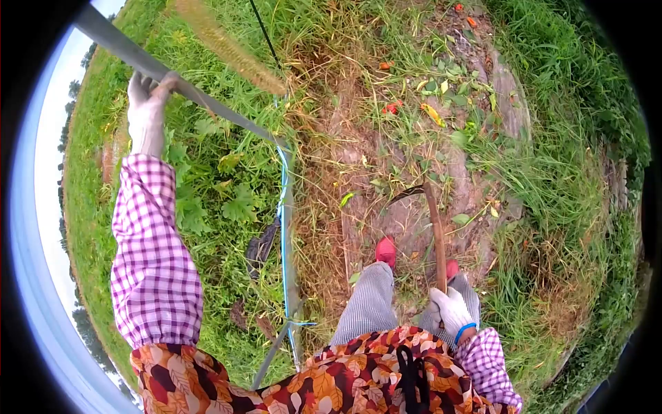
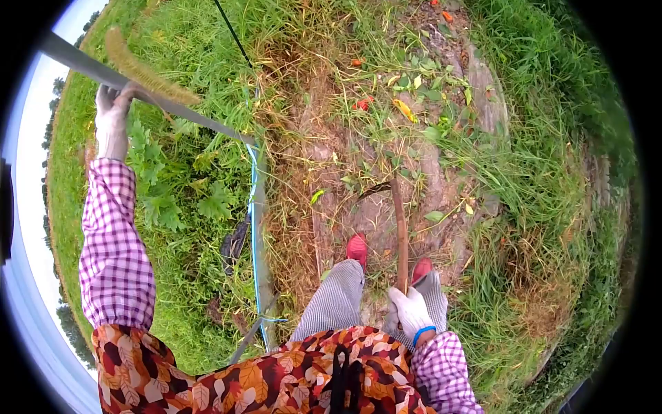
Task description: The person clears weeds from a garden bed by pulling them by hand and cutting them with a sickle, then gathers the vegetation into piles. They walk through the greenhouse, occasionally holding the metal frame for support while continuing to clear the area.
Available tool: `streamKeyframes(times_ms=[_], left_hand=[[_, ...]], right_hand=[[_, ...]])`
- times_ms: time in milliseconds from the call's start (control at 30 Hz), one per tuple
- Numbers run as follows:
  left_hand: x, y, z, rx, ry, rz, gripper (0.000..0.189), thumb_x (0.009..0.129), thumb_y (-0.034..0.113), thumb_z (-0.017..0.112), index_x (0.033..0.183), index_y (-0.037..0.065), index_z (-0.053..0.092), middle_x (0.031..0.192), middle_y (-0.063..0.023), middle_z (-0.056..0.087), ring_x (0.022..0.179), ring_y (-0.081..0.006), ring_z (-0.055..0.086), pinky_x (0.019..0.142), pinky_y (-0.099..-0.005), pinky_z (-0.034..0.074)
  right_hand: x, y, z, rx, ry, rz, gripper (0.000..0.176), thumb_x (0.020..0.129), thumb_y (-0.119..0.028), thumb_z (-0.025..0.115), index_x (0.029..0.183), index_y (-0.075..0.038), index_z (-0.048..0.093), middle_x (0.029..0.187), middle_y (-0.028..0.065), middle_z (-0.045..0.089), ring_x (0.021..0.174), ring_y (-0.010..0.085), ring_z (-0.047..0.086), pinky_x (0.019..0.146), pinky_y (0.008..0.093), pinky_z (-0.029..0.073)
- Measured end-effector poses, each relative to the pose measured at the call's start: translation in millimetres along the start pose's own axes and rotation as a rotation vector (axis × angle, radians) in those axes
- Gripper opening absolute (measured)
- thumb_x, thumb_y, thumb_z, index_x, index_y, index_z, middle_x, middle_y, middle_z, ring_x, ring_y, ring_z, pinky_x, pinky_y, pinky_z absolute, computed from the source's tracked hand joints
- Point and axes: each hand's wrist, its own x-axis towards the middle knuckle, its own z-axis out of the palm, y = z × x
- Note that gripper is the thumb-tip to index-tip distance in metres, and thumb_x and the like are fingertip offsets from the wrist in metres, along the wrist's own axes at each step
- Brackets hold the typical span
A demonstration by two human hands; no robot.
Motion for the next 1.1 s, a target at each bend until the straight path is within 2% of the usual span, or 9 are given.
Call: streamKeyframes(times_ms=[100, 133, 233, 367, 500, 633, 733, 933, 1100], left_hand=[[33, 28, 24, -0.238, 0.144, -0.055, 0.040, 0.092, 0.015, 0.061, 0.127, -0.002, 0.054, 0.127, -0.0168, 0.057, 0.110, -0.0276, 0.060, 0.100, -0.0395, 0.048], [28, 26, 37, -0.443, 0.198, 0.021, 0.023, 0.095, 0.010, 0.055, 0.110, -0.005, 0.063, 0.084, -0.0113, 0.065, 0.071, -0.0217, 0.062, 0.075, -0.0344, 0.055], [33, 18, 35, -0.526, 0.170, -0.024, 0.020, 0.095, 0.007, 0.053, 0.108, -0.006, 0.062, 0.057, -0.0021, 0.045, 0.052, -0.0158, 0.042, 0.055, -0.0308, 0.043], [26, 25, 48, -0.640, 0.324, -0.016, 0.018, 0.096, 0.006, 0.048, 0.097, -0.005, 0.062, 0.054, 0.0026, 0.029, 0.049, -0.0108, 0.027, 0.052, -0.0278, 0.030], [32, -3, 18, -0.711, -0.095, 0.155, 0.020, 0.097, 0.012, 0.046, 0.094, -0.001, 0.061, 0.053, 0.0033, 0.028, 0.049, -0.0098, 0.028, 0.056, -0.0270, 0.031], [26, 7, 23, -0.624, 0.122, 0.118, 0.019, 0.096, 0.011, 0.046, 0.083, 0.003, 0.058, 0.050, 0.0049, 0.027, 0.048, -0.0081, 0.030, 0.057, -0.0268, 0.032], [26, 0, 16, -0.591, 0.096, 0.171, 0.019, 0.096, 0.009, 0.045, 0.089, 0.001, 0.060, 0.050, 0.0046, 0.028, 0.049, -0.0078, 0.030, 0.059, -0.0269, 0.033], [22, -5, 2, -0.542, 0.073, 0.239, 0.026, 0.094, 0.011, 0.042, 0.105, -0.006, 0.058, 0.054, 0.0024, 0.035, 0.053, -0.0093, 0.035, 0.065, -0.0323, 0.038], [16, 14, 51, -0.135, 0.656, 0.210, 0.033, 0.096, 0.018, 0.041, 0.110, -0.007, 0.057, 0.059, 0.0002, 0.039, 0.054, -0.0102, 0.037, 0.065, -0.0301, 0.039]], right_hand=[[21, -20, 10, -0.110, -0.034, -0.016, 0.019, 0.092, -0.022, 0.056, 0.093, -0.004, 0.046, 0.063, 0.0016, 0.048, 0.041, 0.0131, 0.044, 0.036, 0.0297, 0.039], [28, -30, 13, -0.177, -0.042, -0.014, 0.021, 0.092, -0.022, 0.056, 0.093, -0.003, 0.048, 0.062, 0.0018, 0.048, 0.041, 0.0133, 0.044, 0.037, 0.0293, 0.038], [59, -70, 23, -0.294, -0.127, -0.023, 0.022, 0.091, -0.022, 0.056, 0.092, -0.002, 0.049, 0.060, 0.0015, 0.048, 0.042, 0.0126, 0.044, 0.038, 0.0282, 0.037], [154, -137, 44, -0.408, -0.207, -0.068, 0.022, 0.091, -0.022, 0.056, 0.094, -0.001, 0.049, 0.061, 0.0015, 0.049, 0.044, 0.0114, 0.045, 0.036, 0.0286, 0.037], [215, -231, 104, -0.284, -0.188, -0.179, 0.027, 0.092, -0.024, 0.058, 0.101, -0.001, 0.046, 0.067, 0.0022, 0.050, 0.044, 0.0110, 0.045, 0.036, 0.0289, 0.039], [287, -293, 167, -0.217, -0.093, -0.454, 0.031, 0.092, -0.027, 0.058, 0.099, 0.001, 0.048, 0.069, 0.0069, 0.055, 0.046, 0.0157, 0.053, 0.038, 0.0306, 0.043], [359, -296, 212, -0.553, 0.152, -0.684, 0.045, 0.089, -0.034, 0.059, 0.108, 0.006, 0.052, 0.093, 0.0231, 0.066, 0.074, 0.0321, 0.068, 0.064, 0.0382, 0.055], [324, -193, 205, -0.700, -0.350, -0.018, 0.043, 0.091, -0.028, 0.056, 0.118, 0.005, 0.052, 0.088, 0.0172, 0.064, 0.066, 0.0275, 0.064, 0.067, 0.0377, 0.055], [242, -132, 122, -0.939, -0.521, 0.083, 0.036, 0.090, -0.030, 0.057, 0.099, 0.004, 0.057, 0.075, 0.0133, 0.061, 0.064, 0.0234, 0.059, 0.060, 0.0368, 0.048]])
